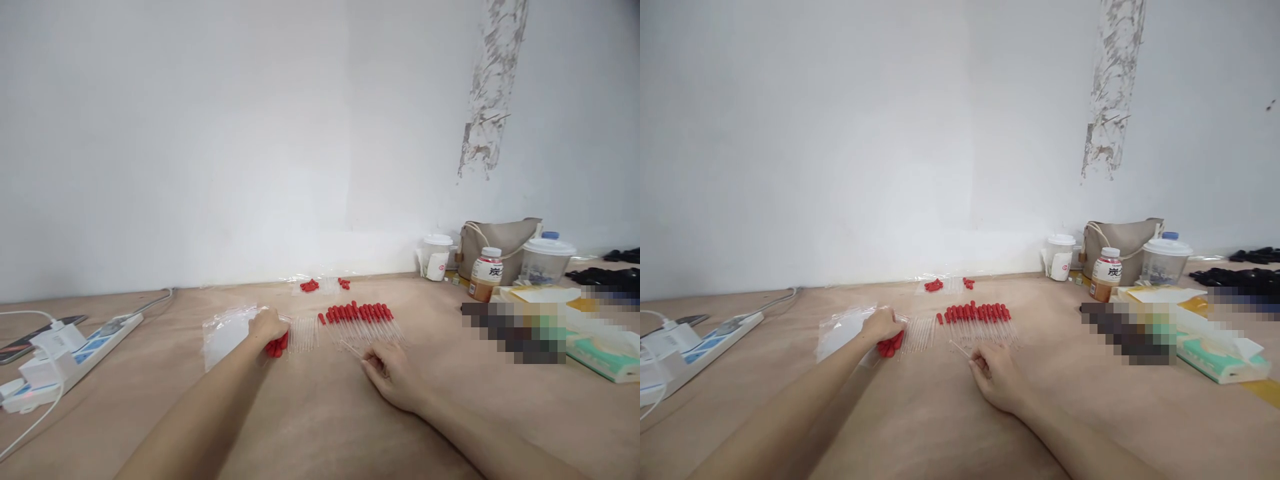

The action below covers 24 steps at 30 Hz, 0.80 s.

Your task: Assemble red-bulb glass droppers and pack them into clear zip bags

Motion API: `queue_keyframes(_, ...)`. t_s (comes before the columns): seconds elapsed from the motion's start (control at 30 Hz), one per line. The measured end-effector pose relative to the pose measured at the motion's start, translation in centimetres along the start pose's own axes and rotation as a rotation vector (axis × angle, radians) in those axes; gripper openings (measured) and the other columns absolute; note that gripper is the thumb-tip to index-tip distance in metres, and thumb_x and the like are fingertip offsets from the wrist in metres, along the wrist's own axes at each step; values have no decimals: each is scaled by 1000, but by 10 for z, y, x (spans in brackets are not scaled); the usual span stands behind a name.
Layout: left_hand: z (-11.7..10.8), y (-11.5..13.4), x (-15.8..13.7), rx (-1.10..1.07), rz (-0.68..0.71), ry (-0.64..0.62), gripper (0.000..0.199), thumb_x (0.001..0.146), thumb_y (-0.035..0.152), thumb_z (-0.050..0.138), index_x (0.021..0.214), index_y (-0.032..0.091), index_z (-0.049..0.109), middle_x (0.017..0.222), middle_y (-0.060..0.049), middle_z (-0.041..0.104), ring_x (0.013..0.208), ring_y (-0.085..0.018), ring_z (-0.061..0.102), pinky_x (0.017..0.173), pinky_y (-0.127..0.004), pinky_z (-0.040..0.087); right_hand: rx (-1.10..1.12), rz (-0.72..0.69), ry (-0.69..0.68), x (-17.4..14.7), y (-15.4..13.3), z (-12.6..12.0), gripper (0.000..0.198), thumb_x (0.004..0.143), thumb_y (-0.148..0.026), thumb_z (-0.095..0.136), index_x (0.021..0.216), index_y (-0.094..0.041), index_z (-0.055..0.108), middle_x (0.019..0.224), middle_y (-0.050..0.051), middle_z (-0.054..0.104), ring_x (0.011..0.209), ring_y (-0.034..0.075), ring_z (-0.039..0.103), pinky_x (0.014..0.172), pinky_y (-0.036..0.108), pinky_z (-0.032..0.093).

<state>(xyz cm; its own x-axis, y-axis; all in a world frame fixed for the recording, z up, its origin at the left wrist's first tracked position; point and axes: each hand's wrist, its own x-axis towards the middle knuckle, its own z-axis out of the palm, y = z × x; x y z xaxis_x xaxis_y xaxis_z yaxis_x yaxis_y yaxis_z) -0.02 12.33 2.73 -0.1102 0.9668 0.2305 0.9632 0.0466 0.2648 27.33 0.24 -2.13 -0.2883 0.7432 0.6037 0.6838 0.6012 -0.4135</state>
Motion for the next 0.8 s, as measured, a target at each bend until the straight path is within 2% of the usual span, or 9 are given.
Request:
queue_keyframes(0.13, -2, 1, -2, -25, 21, 36, 20, 60, 31, 61, 47, 16, 56, 53, -10, 64, 65, -28, 63, 59, -31, 42, -22, 11, 0, -1, 1, 3, 10, 78, -20, 44, 71, -18, 50, 64, 0, 55, 61, 13, 49, 65, 29, 33)
queue_keyframes(0.27, -11, 6, -16, -98, 103, 122, 18, 69, 32, 55, 61, 15, 57, 71, -13, 65, 79, -30, 60, 65, -36, 42, -7, 13, 38, -1, 6, 4, 15, 83, -21, 38, 74, -18, 49, 67, 1, 56, 62, 14, 50, 66, 30, 34)
queue_keyframes(0.37, -17, 8, -45, -202, 265, 140, 17, 76, 33, 50, 75, 17, 56, 83, -8, 64, 82, -21, 58, 69, -28, 42, 77, 47, 66, 0, 10, 4, 16, 85, -22, 34, 77, -18, 48, 69, 3, 56, 64, 15, 50, 61, 27, 37)
queue_keyframes(0.47, -15, 4, -83, -311, 437, 52, 13, 78, 31, 50, 81, 19, 55, 75, -1, 62, 68, -14, 58, 61, -21, 43, 136, 40, 51, 1, 8, 4, 16, 85, -21, 33, 79, -18, 48, 69, 3, 55, 62, 15, 50, 58, 26, 40)
queue_keyframes(0.53, -8, -1, -105, -535, 551, -19, 21, 81, 29, 47, 98, 18, 53, 79, -2, 60, 70, -14, 56, 61, -22, 44, 140, -19, 8, 3, 4, 2, 20, 84, -17, 33, 91, -18, 51, 80, 5, 58, 72, 15, 53, 65, 27, 41)
queue_keyframes(0.6, 0, -5, -119, -658, 553, -66, 30, 84, 29, 44, 111, 19, 49, 84, -4, 59, 71, -15, 56, 65, -24, 44, 128, -87, -60, 5, -4, 1, 29, 82, -12, 32, 104, -20, 51, 93, 6, 58, 83, 16, 53, 73, 29, 41)
queue_keyframes(0.67, 7, -7, -126, -749, 542, -125, 27, 86, 29, 41, 108, 19, 52, 88, -5, 57, 70, -14, 56, 67, -26, 45, 106, -128, -114, 8, -12, 1, 33, 82, -11, 32, 107, -21, 51, 96, 6, 58, 88, 16, 51, 77, 30, 40)
queue_keyframes(0.8, 14, -6, -128, -840, 496, -178, 24, 87, 33, 40, 94, 17, 57, 81, -4, 57, 69, -15, 56, 65, -25, 45, 93, -94, -101, 11, -27, 8, 22, 85, -21, 35, 92, -20, 56, 85, 4, 58, 80, 15, 51, 74, 29, 38)
